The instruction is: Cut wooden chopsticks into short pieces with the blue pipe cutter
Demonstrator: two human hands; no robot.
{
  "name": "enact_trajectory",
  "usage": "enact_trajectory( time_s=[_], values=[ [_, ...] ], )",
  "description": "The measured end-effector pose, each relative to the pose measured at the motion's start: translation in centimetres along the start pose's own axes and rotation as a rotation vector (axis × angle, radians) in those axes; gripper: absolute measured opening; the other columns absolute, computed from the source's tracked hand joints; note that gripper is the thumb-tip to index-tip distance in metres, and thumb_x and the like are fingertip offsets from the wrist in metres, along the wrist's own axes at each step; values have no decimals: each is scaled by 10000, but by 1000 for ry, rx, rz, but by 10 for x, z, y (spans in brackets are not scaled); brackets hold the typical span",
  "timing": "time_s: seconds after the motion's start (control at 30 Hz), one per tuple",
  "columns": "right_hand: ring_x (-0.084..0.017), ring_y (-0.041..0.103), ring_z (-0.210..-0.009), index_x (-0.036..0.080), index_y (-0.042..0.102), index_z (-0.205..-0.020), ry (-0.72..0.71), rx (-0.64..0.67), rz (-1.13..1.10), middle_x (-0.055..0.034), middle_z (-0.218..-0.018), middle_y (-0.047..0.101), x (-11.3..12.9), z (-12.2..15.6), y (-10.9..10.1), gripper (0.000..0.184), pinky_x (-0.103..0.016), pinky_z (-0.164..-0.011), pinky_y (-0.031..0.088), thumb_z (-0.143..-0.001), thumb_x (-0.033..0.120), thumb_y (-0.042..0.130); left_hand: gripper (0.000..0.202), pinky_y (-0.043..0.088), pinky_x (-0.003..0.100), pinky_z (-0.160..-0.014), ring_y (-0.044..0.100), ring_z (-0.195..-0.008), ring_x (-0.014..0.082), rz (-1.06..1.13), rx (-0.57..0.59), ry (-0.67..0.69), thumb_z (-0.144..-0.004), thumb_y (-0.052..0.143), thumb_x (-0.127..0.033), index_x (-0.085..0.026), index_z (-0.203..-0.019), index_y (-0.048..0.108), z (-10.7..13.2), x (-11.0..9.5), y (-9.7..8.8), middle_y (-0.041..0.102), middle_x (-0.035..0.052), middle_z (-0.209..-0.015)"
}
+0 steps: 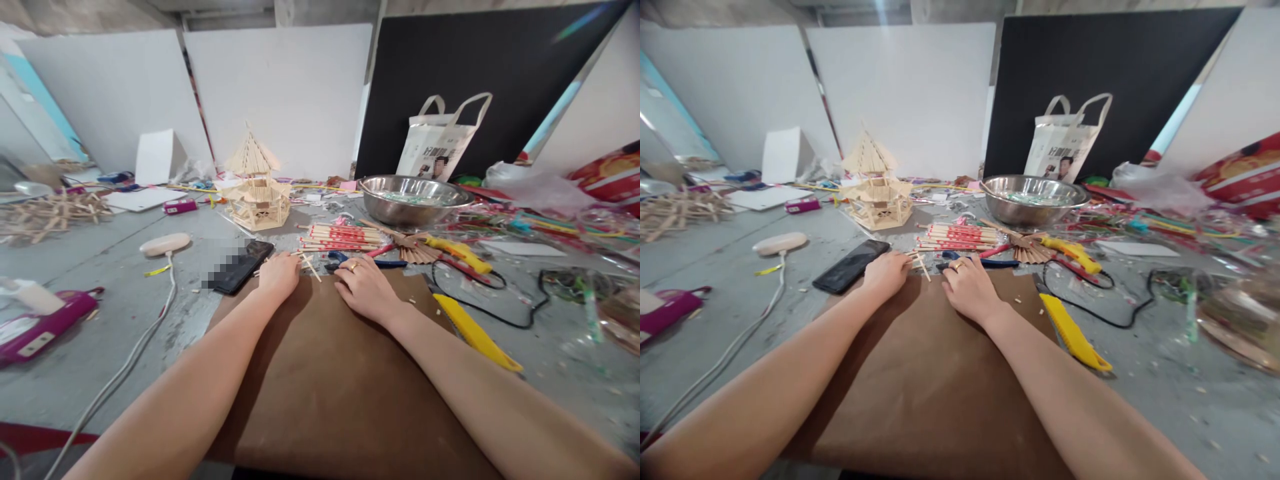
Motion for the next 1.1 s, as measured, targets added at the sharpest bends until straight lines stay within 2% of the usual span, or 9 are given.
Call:
enact_trajectory(
  time_s=[0.13,0.33,0.57,0.8,0.87,0.97,1.1],
  values=[
    [-187,438,-917,143,596,-909,13,41,-23,-86,-931,570,0,0,1,280,-346,-875,215,-786,276,382,349,406,306,-684,518,-852,193,8,-10,38,-810,238,-316,-206,-860,565,2,-8,1,554,66,-903],
    [-188,437,-908,142,608,-875,32,152,-26,-93,-864,587,1,-1,2,274,-351,-872,200,-781,272,386,331,394,293,-675,529,-828,183,34,-46,87,-821,226,-302,-204,-874,537,6,-19,-1,556,61,-899],
    [-178,443,-918,161,600,-896,25,103,-74,-73,-896,588,2,-1,1,274,-360,-912,159,-794,267,369,287,395,290,-688,529,-837,178,77,-1,68,-806,260,-261,-219,-891,530,7,-19,4,559,49,-901],
    [-162,477,-883,164,610,-850,61,76,-134,-59,-869,603,0,0,-2,260,-325,-873,241,-789,252,373,313,404,307,-658,539,-782,184,25,13,72,-799,266,-270,-252,-910,558,5,-14,5,531,44,-891],
    [-151,495,-866,173,611,-847,115,61,-182,-53,-868,610,-6,-1,-4,258,-290,-836,287,-787,243,370,341,406,310,-648,540,-765,185,17,16,48,-806,245,-294,-250,-907,568,4,-11,5,524,50,-888],
    [-144,516,-845,185,601,-884,268,59,-211,-39,-886,615,-23,-3,-7,272,-251,-781,338,-787,262,358,390,407,316,-642,535,-768,195,12,30,23,-814,213,-330,-233,-893,582,3,-8,5,517,66,-881],
    [-158,526,-857,206,586,-917,444,181,-150,-32,-931,608,-46,-7,-11,299,-248,-735,363,-784,308,339,391,401,331,-685,488,-877,217,7,46,4,-815,219,-321,-202,-879,586,3,-7,4,506,88,-913]
  ],
)
Point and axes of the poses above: each hand's wrist, its own z-axis away from the middle knuckle, its own y-axis out of the palm, x = y × z, the point moved 4 cm from there along -z, towards the middle knuckle
